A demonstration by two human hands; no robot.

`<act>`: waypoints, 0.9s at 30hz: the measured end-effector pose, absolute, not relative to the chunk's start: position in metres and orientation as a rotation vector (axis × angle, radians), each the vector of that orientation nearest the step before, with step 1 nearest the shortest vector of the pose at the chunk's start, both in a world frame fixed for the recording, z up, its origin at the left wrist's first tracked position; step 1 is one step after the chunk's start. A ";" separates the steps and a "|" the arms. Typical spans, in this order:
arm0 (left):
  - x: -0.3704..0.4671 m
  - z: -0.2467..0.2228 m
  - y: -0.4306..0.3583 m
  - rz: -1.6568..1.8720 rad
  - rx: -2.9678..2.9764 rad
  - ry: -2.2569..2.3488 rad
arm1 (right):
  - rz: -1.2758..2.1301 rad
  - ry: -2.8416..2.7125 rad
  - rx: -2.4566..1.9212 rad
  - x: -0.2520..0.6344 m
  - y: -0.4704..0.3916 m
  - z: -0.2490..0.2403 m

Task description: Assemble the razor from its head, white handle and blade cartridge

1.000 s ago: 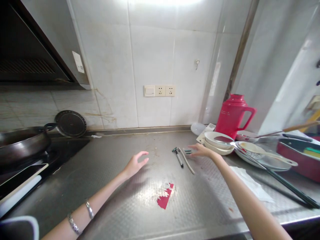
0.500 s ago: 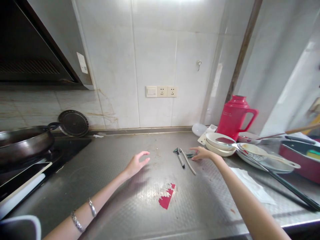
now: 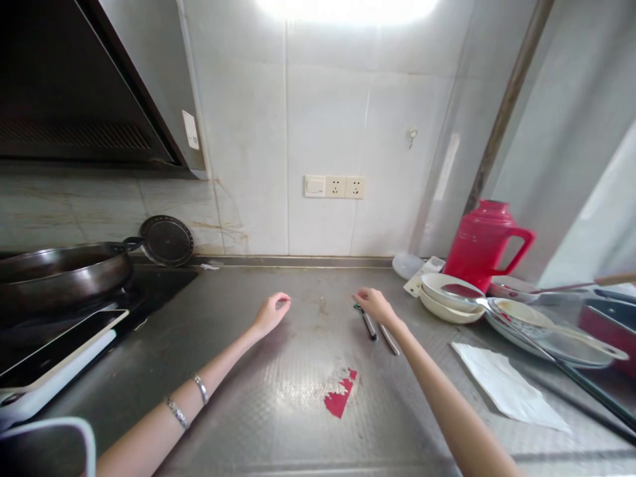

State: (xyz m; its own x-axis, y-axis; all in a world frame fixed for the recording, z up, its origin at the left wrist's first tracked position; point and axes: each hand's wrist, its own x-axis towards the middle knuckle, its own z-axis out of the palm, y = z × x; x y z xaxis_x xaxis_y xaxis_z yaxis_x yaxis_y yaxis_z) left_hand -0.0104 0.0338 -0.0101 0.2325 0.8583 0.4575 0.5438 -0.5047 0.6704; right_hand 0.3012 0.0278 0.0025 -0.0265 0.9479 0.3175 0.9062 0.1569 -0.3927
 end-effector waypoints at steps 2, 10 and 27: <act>-0.021 -0.013 0.042 1.132 2.194 1.414 | 0.107 -2.022 -1.652 0.272 0.029 -0.002; -0.079 -0.023 0.044 0.841 2.344 1.709 | -0.010 -2.210 -1.537 0.209 0.033 -0.025; -0.117 -0.038 0.040 0.602 2.414 1.844 | -0.121 -2.164 -1.756 0.223 0.028 -0.060</act>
State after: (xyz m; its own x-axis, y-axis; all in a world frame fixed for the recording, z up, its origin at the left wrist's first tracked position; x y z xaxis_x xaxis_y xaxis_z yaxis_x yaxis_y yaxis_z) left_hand -0.1169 0.0404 -0.0381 0.2158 0.9365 0.2763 0.9192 -0.2903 0.2661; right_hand 0.2233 0.0276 -0.0598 -0.1700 0.9318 0.3207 0.9618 0.2277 -0.1518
